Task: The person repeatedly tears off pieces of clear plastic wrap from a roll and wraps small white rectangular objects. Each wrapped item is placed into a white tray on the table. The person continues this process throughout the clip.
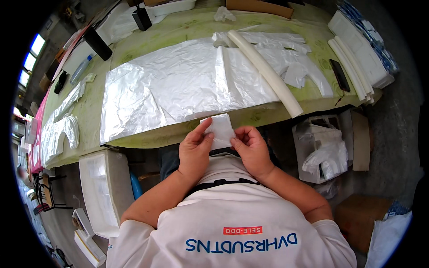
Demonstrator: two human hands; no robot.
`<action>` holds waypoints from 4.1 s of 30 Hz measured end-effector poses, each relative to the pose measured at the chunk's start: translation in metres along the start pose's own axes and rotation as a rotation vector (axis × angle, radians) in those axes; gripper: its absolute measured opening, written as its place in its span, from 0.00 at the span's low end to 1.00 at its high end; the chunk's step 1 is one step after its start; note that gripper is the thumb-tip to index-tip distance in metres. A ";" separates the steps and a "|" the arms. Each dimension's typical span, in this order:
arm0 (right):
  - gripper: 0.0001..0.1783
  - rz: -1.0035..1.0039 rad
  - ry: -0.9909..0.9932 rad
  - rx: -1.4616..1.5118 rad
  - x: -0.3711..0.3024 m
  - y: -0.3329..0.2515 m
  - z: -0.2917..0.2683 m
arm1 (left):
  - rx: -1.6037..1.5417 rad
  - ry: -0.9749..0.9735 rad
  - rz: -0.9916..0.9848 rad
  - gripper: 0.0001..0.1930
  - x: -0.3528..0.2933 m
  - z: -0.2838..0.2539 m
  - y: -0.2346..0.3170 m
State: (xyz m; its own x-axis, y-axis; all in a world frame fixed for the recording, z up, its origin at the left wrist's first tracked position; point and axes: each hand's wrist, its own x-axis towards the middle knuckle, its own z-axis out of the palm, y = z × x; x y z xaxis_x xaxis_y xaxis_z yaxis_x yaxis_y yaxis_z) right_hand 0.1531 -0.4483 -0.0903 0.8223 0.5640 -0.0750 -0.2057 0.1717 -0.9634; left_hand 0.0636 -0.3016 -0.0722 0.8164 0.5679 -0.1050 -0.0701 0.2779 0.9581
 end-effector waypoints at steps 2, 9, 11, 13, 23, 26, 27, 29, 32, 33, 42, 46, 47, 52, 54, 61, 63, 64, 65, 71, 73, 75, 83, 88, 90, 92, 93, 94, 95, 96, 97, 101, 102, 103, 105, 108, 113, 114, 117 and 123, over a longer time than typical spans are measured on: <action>0.12 -0.009 -0.061 -0.019 0.001 0.004 -0.003 | -0.003 0.022 0.030 0.22 -0.002 0.000 0.001; 0.16 0.002 -0.059 -0.035 -0.002 -0.003 -0.002 | 0.022 -0.001 0.046 0.22 -0.006 -0.008 0.001; 0.18 -0.080 -0.057 0.050 0.000 -0.006 0.001 | 0.157 -0.060 0.143 0.21 -0.007 -0.008 0.002; 0.19 -0.103 -0.056 0.065 0.002 -0.010 0.003 | 0.302 -0.139 0.235 0.21 -0.009 -0.009 -0.003; 0.05 -0.035 0.068 0.061 0.007 -0.011 0.008 | 0.209 -0.284 0.102 0.16 -0.012 -0.018 -0.008; 0.05 -0.032 0.095 0.127 0.011 -0.011 0.006 | 0.317 -0.285 -0.003 0.17 -0.011 -0.020 -0.003; 0.06 -0.028 0.112 0.140 0.013 -0.012 0.005 | 0.368 -0.267 -0.038 0.17 -0.011 -0.020 0.000; 0.07 -0.022 0.122 0.154 0.015 -0.011 0.003 | 0.378 -0.283 -0.033 0.16 -0.009 -0.023 -0.003; 0.08 -0.008 0.118 0.159 0.018 -0.010 0.002 | 0.105 -0.256 0.001 0.13 -0.008 -0.022 -0.009; 0.08 0.000 0.131 0.159 0.019 -0.012 0.004 | -0.033 -0.237 0.019 0.12 -0.007 -0.022 -0.010; 0.09 0.080 0.135 0.212 0.027 -0.019 0.017 | -0.069 -0.066 -0.286 0.10 -0.002 -0.040 0.001; 0.10 0.087 0.138 0.186 0.031 -0.018 0.017 | -0.077 -0.076 -0.265 0.10 -0.003 -0.047 -0.003; 0.10 0.078 0.140 0.187 0.031 -0.017 0.018 | -0.084 -0.079 -0.261 0.10 -0.004 -0.048 -0.004; 0.10 0.078 0.196 0.139 0.035 -0.016 0.022 | -0.134 -0.111 -0.230 0.10 -0.003 -0.055 -0.005; 0.10 0.071 0.219 0.116 0.036 -0.014 0.025 | -0.223 -0.110 -0.143 0.10 -0.005 -0.052 -0.005; 0.08 -0.001 0.161 -0.015 0.035 -0.012 0.030 | 0.079 -0.142 -0.235 0.07 0.000 -0.053 -0.003; 0.08 0.037 0.100 0.038 0.035 -0.014 0.031 | 0.071 -0.156 -0.079 0.07 -0.006 -0.058 -0.001; 0.08 0.059 0.088 0.057 0.035 -0.013 0.031 | 0.117 -0.143 -0.057 0.07 -0.009 -0.061 0.004; 0.08 0.081 0.078 0.073 0.036 -0.011 0.032 | 0.153 -0.118 -0.038 0.07 -0.013 -0.069 0.012; 0.05 0.175 -0.030 0.075 0.031 0.006 0.034 | -0.017 0.172 0.093 0.11 -0.040 -0.165 0.069; 0.05 0.217 -0.064 0.062 0.029 0.009 0.037 | 0.035 0.496 0.188 0.09 -0.045 -0.225 0.094; 0.05 0.229 -0.080 0.054 0.030 0.013 0.040 | 0.026 0.784 0.287 0.09 -0.048 -0.300 0.108; 0.05 0.307 -0.118 0.030 0.034 0.017 0.051 | 0.417 1.111 -0.108 0.12 -0.084 -0.461 0.101; 0.05 0.316 -0.119 -0.030 0.033 0.015 0.057 | 0.706 0.994 -0.270 0.12 -0.070 -0.478 0.066; 0.05 0.318 -0.115 -0.030 0.034 0.016 0.057 | 1.201 0.959 -0.170 0.13 -0.071 -0.475 0.058; 0.05 0.322 -0.106 -0.033 0.034 0.017 0.057 | 1.491 0.972 -0.184 0.12 -0.067 -0.439 0.068; 0.05 0.328 -0.108 -0.034 0.034 0.017 0.057 | 1.514 0.940 -0.103 0.12 -0.069 -0.439 0.067; 0.05 0.334 -0.110 -0.035 0.034 0.017 0.058 | 1.535 0.906 -0.021 0.12 -0.071 -0.440 0.066; 0.05 0.340 -0.109 -0.042 0.034 0.016 0.059 | 1.554 0.871 0.062 0.13 -0.070 -0.441 0.065; 0.05 0.348 -0.113 -0.050 0.035 0.015 0.063 | 1.465 0.842 0.022 0.13 -0.071 -0.442 0.061; 0.05 0.355 -0.116 -0.058 0.035 0.014 0.065 | 1.375 0.812 -0.017 0.13 -0.070 -0.443 0.056; 0.05 0.341 -0.133 -0.080 0.035 0.016 0.068 | 1.178 0.796 -0.081 0.15 -0.065 -0.450 0.050; 0.05 0.331 -0.135 -0.090 0.036 0.014 0.069 | 1.137 0.838 -0.011 0.15 -0.066 -0.455 0.049; 0.05 0.322 -0.137 -0.099 0.036 0.012 0.070 | 1.095 0.880 0.059 0.15 -0.068 -0.462 0.048; 0.05 0.174 -0.102 -0.160 0.038 0.009 0.062 | 0.880 0.990 0.168 0.14 -0.073 -0.472 0.052; 0.06 -0.135 -0.017 -0.396 0.046 -0.011 0.035 | 0.415 1.170 0.263 0.13 -0.076 -0.472 0.066; 0.17 -0.607 0.152 -1.228 0.085 -0.077 -0.043 | 0.004 1.302 0.324 0.13 -0.074 -0.418 0.099; 0.19 -0.626 0.179 -1.375 0.093 -0.090 -0.057 | 0.011 1.292 0.327 0.13 -0.071 -0.404 0.099; 0.23 -0.553 0.200 -1.532 0.108 -0.103 -0.106 | 0.371 1.140 0.348 0.13 -0.066 -0.408 0.075; 0.27 -0.366 0.149 -1.504 0.111 -0.102 -0.131 | 1.226 0.903 0.013 0.17 -0.083 -0.436 0.053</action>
State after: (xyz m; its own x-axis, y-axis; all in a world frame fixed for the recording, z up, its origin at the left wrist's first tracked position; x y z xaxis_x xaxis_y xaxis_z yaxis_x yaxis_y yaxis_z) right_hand 0.3347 -0.5091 -0.0341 0.7694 0.5756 0.2770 0.6380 -0.7137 -0.2891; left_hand -0.2580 0.0040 -0.1285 0.1744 0.9603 0.2175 0.8010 -0.2669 0.5359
